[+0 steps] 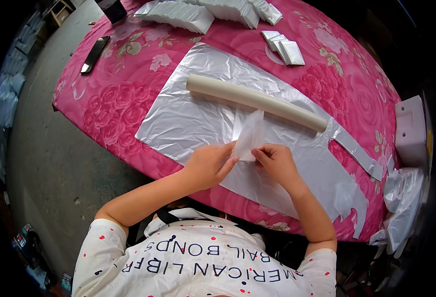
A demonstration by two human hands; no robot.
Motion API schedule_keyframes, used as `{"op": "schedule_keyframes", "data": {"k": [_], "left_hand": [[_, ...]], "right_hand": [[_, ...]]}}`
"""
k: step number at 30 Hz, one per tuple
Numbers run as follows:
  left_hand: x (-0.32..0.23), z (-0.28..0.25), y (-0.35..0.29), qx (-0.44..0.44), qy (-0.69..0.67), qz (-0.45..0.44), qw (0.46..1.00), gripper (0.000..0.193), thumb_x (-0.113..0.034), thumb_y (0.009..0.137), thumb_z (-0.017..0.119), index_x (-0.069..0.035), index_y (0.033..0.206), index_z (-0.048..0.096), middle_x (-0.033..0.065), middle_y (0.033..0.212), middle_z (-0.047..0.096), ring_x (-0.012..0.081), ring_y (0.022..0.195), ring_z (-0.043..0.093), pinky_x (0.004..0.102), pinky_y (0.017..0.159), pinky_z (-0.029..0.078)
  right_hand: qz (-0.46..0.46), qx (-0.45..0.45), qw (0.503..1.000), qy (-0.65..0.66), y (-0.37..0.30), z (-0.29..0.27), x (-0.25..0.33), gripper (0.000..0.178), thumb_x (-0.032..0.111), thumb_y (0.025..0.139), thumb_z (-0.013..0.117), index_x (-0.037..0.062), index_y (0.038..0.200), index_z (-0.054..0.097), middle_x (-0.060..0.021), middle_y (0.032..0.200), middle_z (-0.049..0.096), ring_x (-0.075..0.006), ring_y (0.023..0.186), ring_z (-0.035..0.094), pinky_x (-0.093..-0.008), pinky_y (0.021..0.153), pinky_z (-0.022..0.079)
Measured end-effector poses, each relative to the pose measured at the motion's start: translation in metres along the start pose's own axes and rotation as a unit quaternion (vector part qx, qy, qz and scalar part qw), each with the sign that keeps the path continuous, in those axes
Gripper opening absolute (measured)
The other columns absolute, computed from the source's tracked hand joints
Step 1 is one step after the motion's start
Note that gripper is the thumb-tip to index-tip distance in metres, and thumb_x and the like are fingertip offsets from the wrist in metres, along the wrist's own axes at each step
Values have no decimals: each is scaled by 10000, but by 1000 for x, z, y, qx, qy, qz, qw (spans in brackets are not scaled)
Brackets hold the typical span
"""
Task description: The person repeatedly unrolls a clear plastic film, places small white rectangular items onto it, folds the film around each item, and stacks the wrapped units on a pink floral tablecloth. The person handles the items one at a time and accumulates a growing pile of wrapped packages.
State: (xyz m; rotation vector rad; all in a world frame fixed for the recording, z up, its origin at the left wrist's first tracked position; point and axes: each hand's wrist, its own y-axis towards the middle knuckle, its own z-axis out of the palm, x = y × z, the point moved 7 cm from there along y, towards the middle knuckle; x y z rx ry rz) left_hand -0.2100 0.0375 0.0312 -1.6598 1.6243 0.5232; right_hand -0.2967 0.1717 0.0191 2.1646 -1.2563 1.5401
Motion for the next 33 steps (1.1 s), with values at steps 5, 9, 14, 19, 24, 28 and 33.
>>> {"op": "schedule_keyframes", "data": {"k": [5, 9, 14, 19, 24, 28, 33], "left_hand": [[-5, -12, -7, -206, -28, 123, 970, 559, -204, 811, 594, -1, 1296, 402, 205, 1311, 421, 331, 1182, 442, 424, 953, 378], [-19, 23, -5, -95, 191, 173, 961, 691, -311, 824, 575, 28, 1359, 300, 204, 1452, 230, 331, 1352, 224, 437, 1084, 210], [-10, 42, -4, -62, 258, 140, 954, 747, -429, 848, 495, 47, 1374, 264, 195, 1466, 204, 309, 1381, 146, 434, 1111, 107], [-10, 42, -5, -53, 279, 139, 949, 754, -457, 852, 475, 49, 1372, 270, 191, 1467, 205, 303, 1383, 142, 426, 1114, 95], [-11, 37, -5, -61, 233, 156, 958, 734, -410, 833, 528, 55, 1354, 304, 196, 1448, 249, 307, 1364, 203, 417, 1104, 159], [-12, 28, -6, -100, 187, 184, 960, 605, -245, 788, 608, 34, 1286, 407, 198, 1378, 364, 309, 1307, 321, 430, 1063, 262], [-6, 17, -6, -164, 179, 260, 935, 346, -80, 774, 607, 16, 1105, 573, 150, 1238, 523, 274, 1165, 501, 388, 962, 416]], "right_hand": [[130, 48, 989, 53, 14, 0, -9, 231, 210, 869, 591, -9, 806, 634, -31, 657, 620, -83, 540, 599, -202, 474, 417], [126, 43, 990, 45, 16, 1, -9, 218, 205, 867, 592, 6, 781, 618, -33, 652, 619, -76, 547, 605, -199, 454, 406], [110, 9, 994, 27, 14, 1, -6, 203, 182, 817, 621, -15, 770, 637, -57, 577, 611, -120, 524, 615, -258, 495, 451], [-51, -124, 971, -198, -5, -3, 20, 306, 157, 727, 706, 4, 969, 600, -128, 939, 620, -205, 844, 623, -326, 694, 488], [-326, -164, 854, -371, -21, 12, 34, 493, 185, 725, 692, 19, 1159, 526, -154, 1247, 484, -299, 1151, 470, -416, 997, 352], [-338, -62, 875, -340, -8, 13, 31, 444, 194, 761, 654, -1, 1146, 551, -132, 1243, 506, -287, 1202, 430, -428, 1044, 298], [-337, -71, 860, -377, -7, 6, 37, 448, 267, 780, 627, -2, 1133, 572, -122, 1241, 523, -268, 1237, 404, -423, 1084, 229]]}}
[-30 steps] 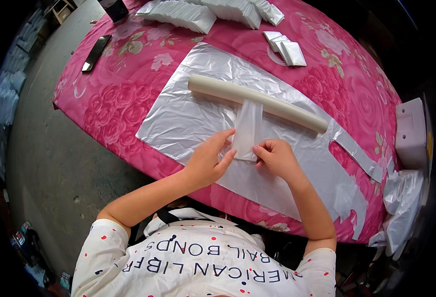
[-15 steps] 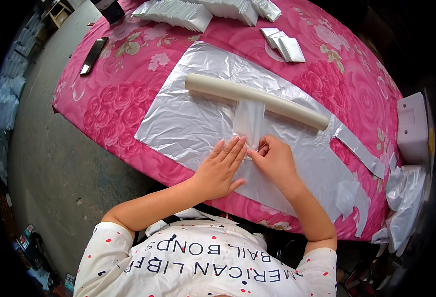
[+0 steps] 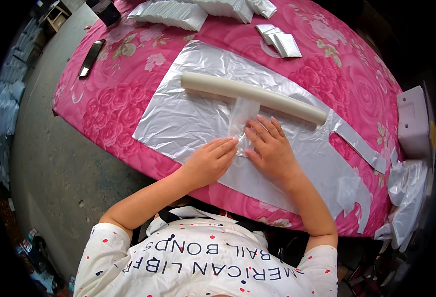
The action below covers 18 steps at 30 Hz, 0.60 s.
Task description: The person repeatedly unrolls a clear plastic film, places small white rectangular items onto it, folds the film around each item, and stacks the wrapped units on a pink floral tablecloth. The person handles the items one at a time and accumulates a growing pile of wrapped packages.
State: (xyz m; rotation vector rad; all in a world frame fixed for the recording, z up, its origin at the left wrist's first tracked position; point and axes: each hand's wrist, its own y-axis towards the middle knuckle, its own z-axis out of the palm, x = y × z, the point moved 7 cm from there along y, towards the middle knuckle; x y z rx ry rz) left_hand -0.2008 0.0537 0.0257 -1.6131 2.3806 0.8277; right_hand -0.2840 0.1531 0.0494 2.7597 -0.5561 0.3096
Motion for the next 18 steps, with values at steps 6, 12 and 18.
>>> {"op": "schedule_keyframes", "data": {"k": [6, 12, 18], "left_hand": [[-3, -2, 1, -14, 53, 29, 998, 280, -71, 784, 603, 9, 1052, 606, 126, 1168, 574, 245, 1117, 540, 369, 943, 436], [-5, -2, 1, -16, 69, 27, 997, 271, -71, 784, 603, 8, 1043, 606, 113, 1168, 577, 247, 1116, 542, 376, 947, 429], [-8, -8, 0, -44, 45, 33, 998, 254, -49, 715, 636, 11, 962, 619, 96, 1066, 600, 220, 943, 594, 330, 792, 502]], "right_hand": [[18, 13, 999, -35, 4, -5, -10, 509, 306, 766, 640, 0, 1164, 555, -123, 1253, 518, -265, 1253, 394, -418, 1100, 190], [-37, 13, 999, 0, -1, 3, -13, 541, 305, 764, 640, 2, 1199, 529, -135, 1281, 500, -272, 1250, 406, -422, 1068, 269], [-39, 33, 997, 64, 0, 6, -5, 518, 256, 763, 632, 4, 1202, 523, -143, 1297, 487, -290, 1226, 433, -421, 1040, 318]]}}
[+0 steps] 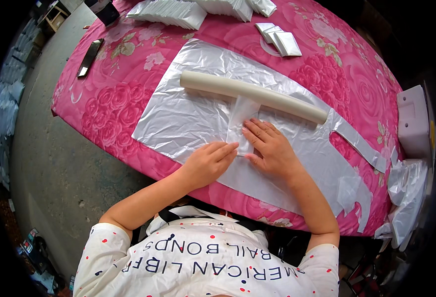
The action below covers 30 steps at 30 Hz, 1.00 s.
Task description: The person repeatedly unrolls a clear plastic film, places small white rectangular items onto it, folds the film around each item, and stacks the wrapped units on a pink floral tablecloth. The person handles the items one at a time and accumulates a growing pile of wrapped packages.
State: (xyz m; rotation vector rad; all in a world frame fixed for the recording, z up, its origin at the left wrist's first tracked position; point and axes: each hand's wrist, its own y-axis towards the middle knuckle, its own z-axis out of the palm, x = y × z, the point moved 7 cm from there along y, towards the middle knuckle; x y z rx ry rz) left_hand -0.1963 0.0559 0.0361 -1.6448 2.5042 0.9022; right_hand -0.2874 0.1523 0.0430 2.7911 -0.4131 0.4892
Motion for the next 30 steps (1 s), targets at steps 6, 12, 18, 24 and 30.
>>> {"op": "schedule_keyframes", "data": {"k": [6, 12, 18, 24, 30], "left_hand": [[6, 2, 7, 14, -14, 2, 1000, 224, -44, 659, 656, -7, 877, 620, 66, 977, 610, 207, 816, 605, 294, 710, 511], [-5, -16, 3, 14, -137, 5, 990, 236, -97, 681, 700, -30, 890, 612, 70, 1034, 615, 204, 858, 617, 300, 750, 517], [-10, -16, -7, 35, -110, 27, 993, 455, -120, 684, 685, -46, 1118, 569, 82, 1103, 607, 227, 993, 600, 354, 911, 465], [3, -6, -12, 40, -98, -10, 994, 596, -53, 618, 660, -48, 1199, 525, 80, 1100, 618, 239, 976, 603, 372, 874, 458], [28, 3, -12, 58, -122, -210, 968, 584, -75, 757, 639, -9, 1300, 435, 86, 788, 657, 241, 721, 634, 332, 617, 475]], "right_hand": [[14, -38, 998, 53, 3, -6, -3, 405, 61, 717, 578, 2, 1118, 573, -139, 1217, 547, -295, 1158, 487, -412, 977, 387], [-47, -96, 993, 46, -1, -10, 10, 298, -10, 652, 591, 9, 948, 625, -90, 1013, 630, -258, 920, 583, -361, 794, 479], [-78, -119, 990, 6, -23, 0, 34, 259, 64, 660, 626, 33, 917, 639, -52, 965, 634, -223, 873, 591, -336, 758, 489], [13, -115, 989, 88, -23, -3, 23, 251, 36, 679, 641, 58, 928, 652, -61, 922, 641, -236, 827, 590, -331, 711, 488], [217, -96, 944, 229, -12, -2, -6, 111, 104, 782, 614, 28, 842, 668, -112, 731, 639, -275, 655, 586, -346, 601, 455]]}}
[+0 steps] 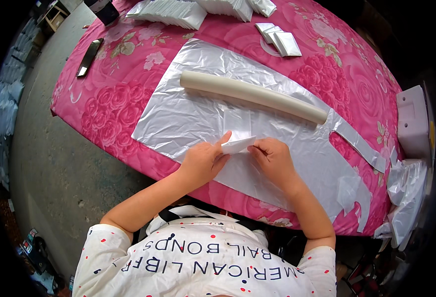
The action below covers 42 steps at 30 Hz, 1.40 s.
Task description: The person repeatedly unrolls a clear plastic film, places small white rectangular items onto it, folds the film around each item, and stacks the wrapped units on a pink floral tablecloth. The person handles the items one at a time and accumulates a growing pile of wrapped packages.
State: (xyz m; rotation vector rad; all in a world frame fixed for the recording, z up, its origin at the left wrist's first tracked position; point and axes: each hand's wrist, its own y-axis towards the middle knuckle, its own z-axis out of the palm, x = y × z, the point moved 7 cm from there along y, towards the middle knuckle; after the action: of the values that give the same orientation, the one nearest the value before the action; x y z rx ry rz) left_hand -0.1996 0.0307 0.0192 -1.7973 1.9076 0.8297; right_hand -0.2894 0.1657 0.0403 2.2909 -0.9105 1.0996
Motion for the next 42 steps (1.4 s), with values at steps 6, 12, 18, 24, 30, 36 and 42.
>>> {"op": "schedule_keyframes", "data": {"k": [6, 12, 18, 24, 30, 36, 42], "left_hand": [[25, -8, 26, -52, -176, -179, 967, 609, -83, 827, 618, 62, 1339, 323, 98, 672, 639, 156, 554, 607, 244, 547, 465], [32, -11, 28, -41, -251, -243, 936, 610, -75, 813, 630, 56, 1337, 345, 104, 799, 629, 115, 626, 597, 225, 556, 475], [-19, -29, 29, -130, 108, 82, 982, 572, -185, 750, 685, 36, 1233, 472, 111, 1030, 597, 242, 942, 596, 319, 705, 509], [-28, 11, 42, -11, 184, 81, 979, 802, -473, 798, 575, 84, 1321, 329, 237, 1348, 380, 353, 1290, 330, 436, 1059, 264], [-10, 29, 43, 38, 171, 51, 983, 1047, -654, 745, 513, 110, 1374, 170, 258, 1434, 220, 344, 1373, 154, 451, 1112, 89], [-11, 29, 40, 36, 171, 50, 983, 1059, -647, 742, 516, 134, 1364, 164, 276, 1441, 186, 360, 1376, 126, 448, 1113, 79], [-7, 1, 20, -76, 67, 41, 994, 976, -569, 764, 566, 52, 1403, 166, 271, 1441, 192, 361, 1367, 152, 450, 1109, 85]], "right_hand": [[171, 66, 983, -20, 25, 6, -24, 238, 223, 825, 586, 0, 789, 660, -129, 623, 617, -273, 571, 585, -345, 565, 444], [276, 122, 953, 9, 31, 10, -31, 263, 230, 838, 572, 1, 741, 659, -85, 592, 622, -172, 527, 596, -312, 549, 452], [297, 135, 945, 10, 33, 11, -34, 268, 226, 840, 562, 5, 719, 654, -76, 577, 617, -155, 515, 599, -303, 541, 455], [286, 137, 949, -1, 34, 13, -38, 270, 224, 830, 557, 11, 700, 660, -89, 565, 615, -171, 522, 611, -313, 548, 462], [287, 115, 951, -13, 32, 11, -36, 258, 235, 813, 572, 19, 710, 667, -98, 597, 631, -208, 541, 615, -326, 556, 468], [206, 57, 974, -73, 22, 4, -17, 207, 191, 709, 701, 10, 789, 643, -81, 597, 617, -151, 527, 595, -281, 509, 448], [14, 19, 974, -227, 26, 3, 24, 373, 213, 665, 740, 32, 964, 611, -115, 998, 620, -265, 919, 586, -372, 781, 452]]}}
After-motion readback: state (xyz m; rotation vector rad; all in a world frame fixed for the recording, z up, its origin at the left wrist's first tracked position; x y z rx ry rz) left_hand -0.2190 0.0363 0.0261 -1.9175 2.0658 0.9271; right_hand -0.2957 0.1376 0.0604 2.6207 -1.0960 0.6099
